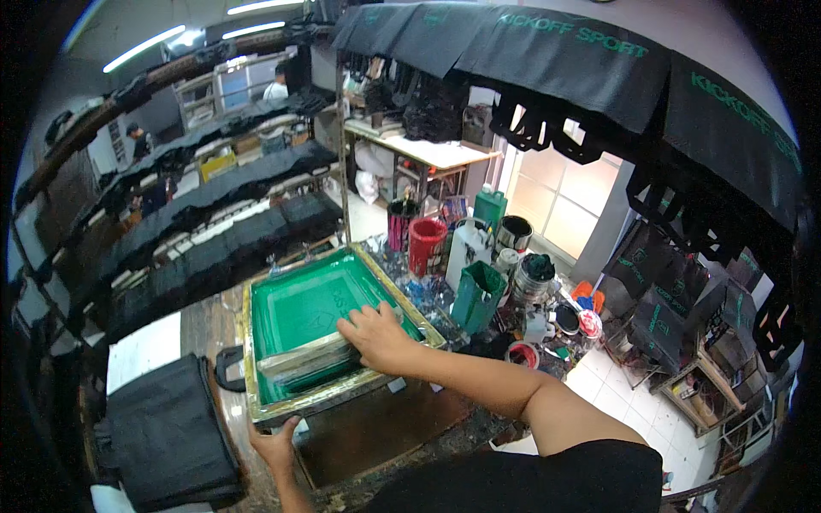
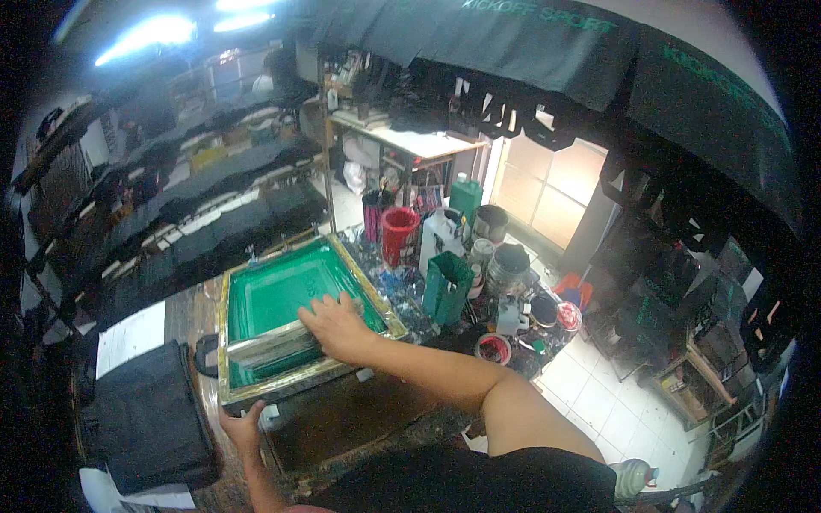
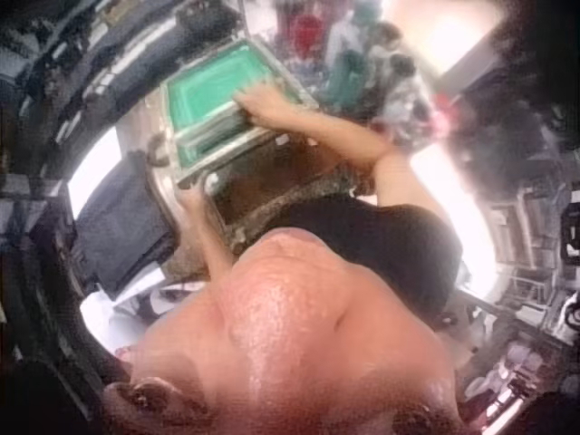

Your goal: The person performs screen printing on black bags by spreading green ink across a screen with a squeegee, lifting the screen, and placing the printed bags on a nearby stack.

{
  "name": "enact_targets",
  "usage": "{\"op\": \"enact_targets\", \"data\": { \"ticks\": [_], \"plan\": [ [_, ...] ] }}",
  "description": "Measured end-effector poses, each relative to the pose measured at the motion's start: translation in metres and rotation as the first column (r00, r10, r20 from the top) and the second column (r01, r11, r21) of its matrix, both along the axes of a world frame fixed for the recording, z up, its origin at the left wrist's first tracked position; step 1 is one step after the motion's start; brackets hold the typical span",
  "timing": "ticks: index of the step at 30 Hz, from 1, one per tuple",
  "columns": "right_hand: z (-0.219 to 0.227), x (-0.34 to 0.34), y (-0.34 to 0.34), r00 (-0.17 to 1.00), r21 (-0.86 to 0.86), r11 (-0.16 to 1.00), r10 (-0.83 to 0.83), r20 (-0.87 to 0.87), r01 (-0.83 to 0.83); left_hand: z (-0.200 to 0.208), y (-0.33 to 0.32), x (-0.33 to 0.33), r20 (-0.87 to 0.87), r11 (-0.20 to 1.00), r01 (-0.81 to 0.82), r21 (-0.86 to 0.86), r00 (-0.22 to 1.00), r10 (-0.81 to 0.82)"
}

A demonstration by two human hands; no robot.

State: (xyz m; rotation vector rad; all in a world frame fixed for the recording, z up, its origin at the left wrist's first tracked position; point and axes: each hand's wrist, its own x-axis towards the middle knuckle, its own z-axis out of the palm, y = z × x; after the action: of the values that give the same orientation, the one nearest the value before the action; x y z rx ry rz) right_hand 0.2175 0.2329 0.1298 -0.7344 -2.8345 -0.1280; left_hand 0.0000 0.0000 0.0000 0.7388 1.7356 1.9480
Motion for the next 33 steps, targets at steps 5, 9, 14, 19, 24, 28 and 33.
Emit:
{"op": "enact_targets", "data": {
  "ticks": [5, 9, 14, 19, 24, 28, 33],
  "plan": [
    [-0.045, -0.033, 0.023, 0.999, -0.079, 0.996, 0.032, -0.043, -0.036, -0.076, -0.016, -0.029, -0.482, 0.925, -0.328, -0.194, 0.853, 0.201],
    [-0.032, -0.014, 0.014, 0.992, -0.136, 0.991, 0.033, 0.122, -0.016, -0.077, -0.026, 0.001, -0.523, 0.910, -0.345, -0.231, 0.833, 0.183],
    [-0.041, 0.005, -0.007, 0.993, -0.206, 0.978, 0.058, 0.103, -0.036, -0.060, -0.018, 0.013, -0.575, 0.886, -0.319, -0.337, 0.815, 0.074],
    [-0.055, -0.011, -0.009, 0.996, -0.079, 0.996, 0.044, 0.071, -0.039, -0.071, -0.030, 0.009, -0.588, 0.888, -0.310, -0.339, 0.807, 0.057],
    [-0.065, -0.055, 0.036, 0.998, -0.066, 0.995, 0.070, -0.011, -0.070, -0.084, -0.039, -0.002, -0.530, 0.903, -0.322, -0.284, 0.838, 0.132],
    [-0.075, -0.086, 0.090, 1.000, -0.008, 1.000, 0.005, 0.008, -0.005, -0.084, -0.027, 0.004, -0.610, 0.894, -0.359, -0.267, 0.782, 0.132],
    [-0.090, -0.134, 0.149, 0.999, 0.028, 0.999, -0.041, -0.005, 0.042, -0.076, -0.038, 0.003, -0.566, 0.854, -0.321, -0.410, 0.823, 0.038]
  ]
}}
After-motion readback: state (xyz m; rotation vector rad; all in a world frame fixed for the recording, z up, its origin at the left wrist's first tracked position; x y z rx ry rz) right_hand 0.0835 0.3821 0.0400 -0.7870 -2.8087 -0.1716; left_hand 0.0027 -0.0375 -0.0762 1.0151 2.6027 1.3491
